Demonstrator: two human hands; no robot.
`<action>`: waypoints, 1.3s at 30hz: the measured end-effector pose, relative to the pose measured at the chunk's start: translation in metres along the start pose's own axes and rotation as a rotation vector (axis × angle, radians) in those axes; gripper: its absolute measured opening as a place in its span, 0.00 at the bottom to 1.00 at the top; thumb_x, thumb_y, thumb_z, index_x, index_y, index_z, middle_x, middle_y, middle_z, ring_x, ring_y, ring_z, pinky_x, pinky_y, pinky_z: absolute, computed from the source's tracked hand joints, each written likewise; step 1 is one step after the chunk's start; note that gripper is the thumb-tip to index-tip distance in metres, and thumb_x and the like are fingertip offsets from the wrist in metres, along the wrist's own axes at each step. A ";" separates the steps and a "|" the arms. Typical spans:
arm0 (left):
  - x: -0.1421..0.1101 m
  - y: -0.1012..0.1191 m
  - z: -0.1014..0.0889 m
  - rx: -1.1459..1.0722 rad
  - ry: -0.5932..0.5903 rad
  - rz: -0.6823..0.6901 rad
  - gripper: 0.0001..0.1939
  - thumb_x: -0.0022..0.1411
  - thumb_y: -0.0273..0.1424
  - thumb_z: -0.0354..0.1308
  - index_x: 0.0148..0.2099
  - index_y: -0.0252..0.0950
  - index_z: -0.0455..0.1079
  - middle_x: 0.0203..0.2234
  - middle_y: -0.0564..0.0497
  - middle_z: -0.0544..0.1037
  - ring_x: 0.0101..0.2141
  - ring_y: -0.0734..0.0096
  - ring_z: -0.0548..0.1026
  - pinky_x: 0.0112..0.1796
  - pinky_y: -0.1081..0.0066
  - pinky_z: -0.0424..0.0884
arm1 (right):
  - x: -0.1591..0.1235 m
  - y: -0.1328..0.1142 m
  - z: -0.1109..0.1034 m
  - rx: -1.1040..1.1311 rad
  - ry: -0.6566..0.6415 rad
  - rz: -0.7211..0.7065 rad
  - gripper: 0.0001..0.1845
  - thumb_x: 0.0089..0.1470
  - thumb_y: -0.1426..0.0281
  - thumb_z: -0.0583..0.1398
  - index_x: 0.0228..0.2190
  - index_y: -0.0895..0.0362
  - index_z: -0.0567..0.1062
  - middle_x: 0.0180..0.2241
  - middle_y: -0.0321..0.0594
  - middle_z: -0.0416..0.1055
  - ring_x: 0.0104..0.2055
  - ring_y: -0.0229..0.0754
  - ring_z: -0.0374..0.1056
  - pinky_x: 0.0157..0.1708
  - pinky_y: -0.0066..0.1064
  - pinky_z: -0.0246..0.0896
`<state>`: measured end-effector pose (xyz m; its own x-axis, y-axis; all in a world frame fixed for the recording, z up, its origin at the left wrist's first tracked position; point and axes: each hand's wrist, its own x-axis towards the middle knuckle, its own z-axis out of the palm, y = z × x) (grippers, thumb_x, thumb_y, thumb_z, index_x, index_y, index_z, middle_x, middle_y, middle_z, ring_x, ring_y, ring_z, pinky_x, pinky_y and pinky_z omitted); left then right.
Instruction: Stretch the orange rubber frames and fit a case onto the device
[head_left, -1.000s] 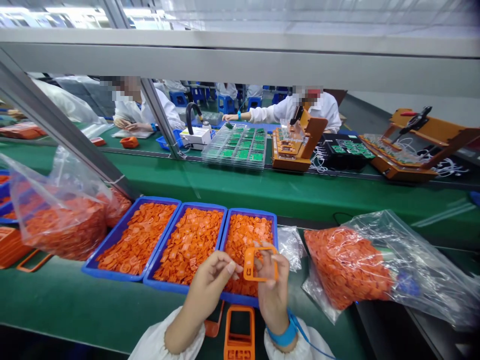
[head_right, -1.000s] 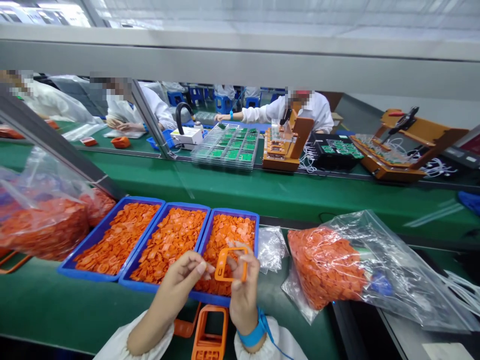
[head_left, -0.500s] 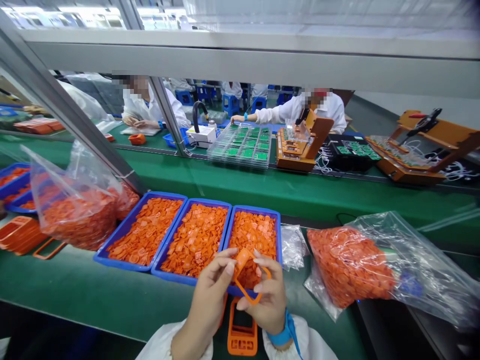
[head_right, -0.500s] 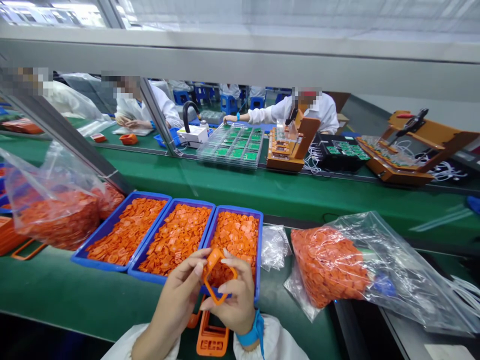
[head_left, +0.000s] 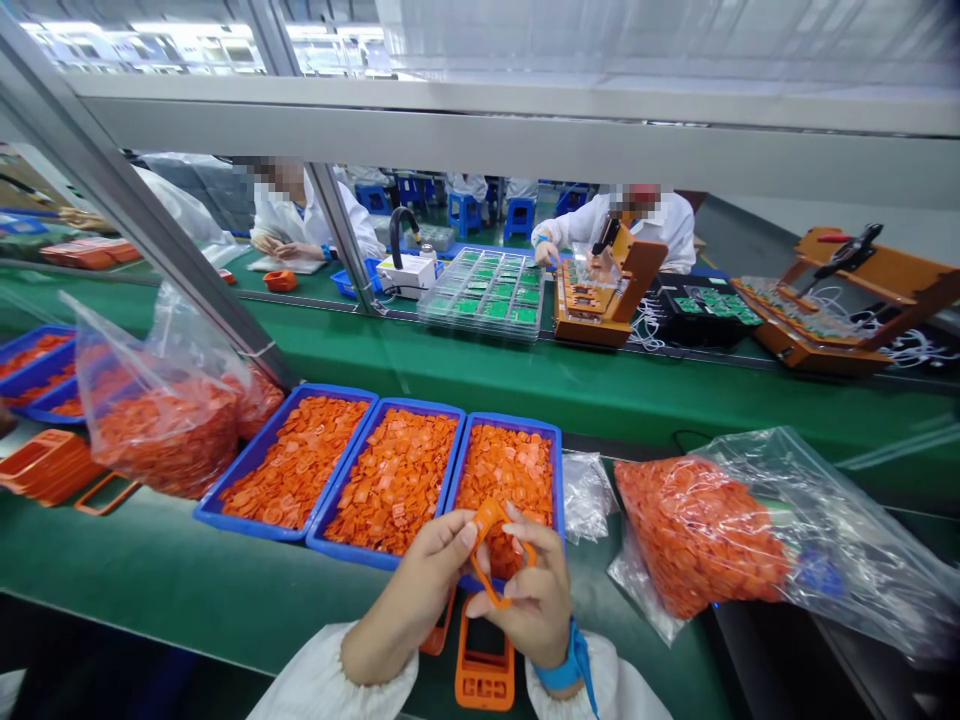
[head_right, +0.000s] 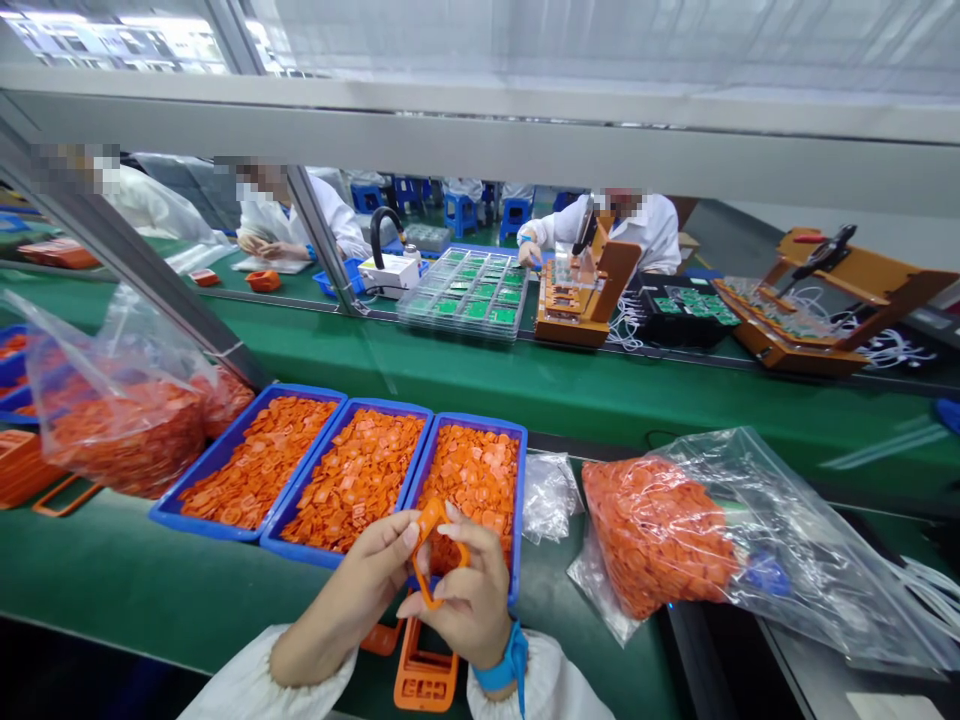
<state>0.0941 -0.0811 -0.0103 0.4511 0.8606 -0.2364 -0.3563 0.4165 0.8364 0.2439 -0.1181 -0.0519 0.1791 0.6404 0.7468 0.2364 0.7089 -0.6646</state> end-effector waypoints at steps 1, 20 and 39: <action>0.000 -0.001 -0.001 -0.006 0.003 -0.006 0.22 0.63 0.46 0.71 0.30 0.33 0.74 0.23 0.53 0.75 0.25 0.76 0.71 0.30 0.77 0.68 | 0.000 0.000 0.000 0.000 -0.005 -0.007 0.18 0.56 0.55 0.71 0.29 0.51 0.72 0.52 0.39 0.74 0.61 0.53 0.77 0.59 0.44 0.79; -0.018 0.004 -0.048 0.769 -0.105 0.285 0.16 0.74 0.42 0.58 0.41 0.36 0.80 0.32 0.47 0.83 0.34 0.65 0.81 0.38 0.70 0.76 | -0.002 0.009 0.005 0.366 0.129 0.277 0.25 0.47 0.50 0.75 0.40 0.46 0.73 0.55 0.42 0.72 0.60 0.56 0.76 0.58 0.50 0.74; -0.029 0.012 -0.063 1.356 -0.004 1.116 0.12 0.74 0.37 0.61 0.55 0.46 0.80 0.45 0.45 0.85 0.47 0.60 0.79 0.52 0.60 0.72 | -0.004 0.009 0.005 0.545 -0.103 0.421 0.37 0.44 0.42 0.73 0.51 0.47 0.78 0.52 0.51 0.79 0.54 0.60 0.80 0.54 0.53 0.78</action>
<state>0.0256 -0.0826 -0.0246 0.4908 0.5375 0.6857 0.4026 -0.8379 0.3687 0.2408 -0.1129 -0.0612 0.0527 0.8993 0.4342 -0.3516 0.4237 -0.8348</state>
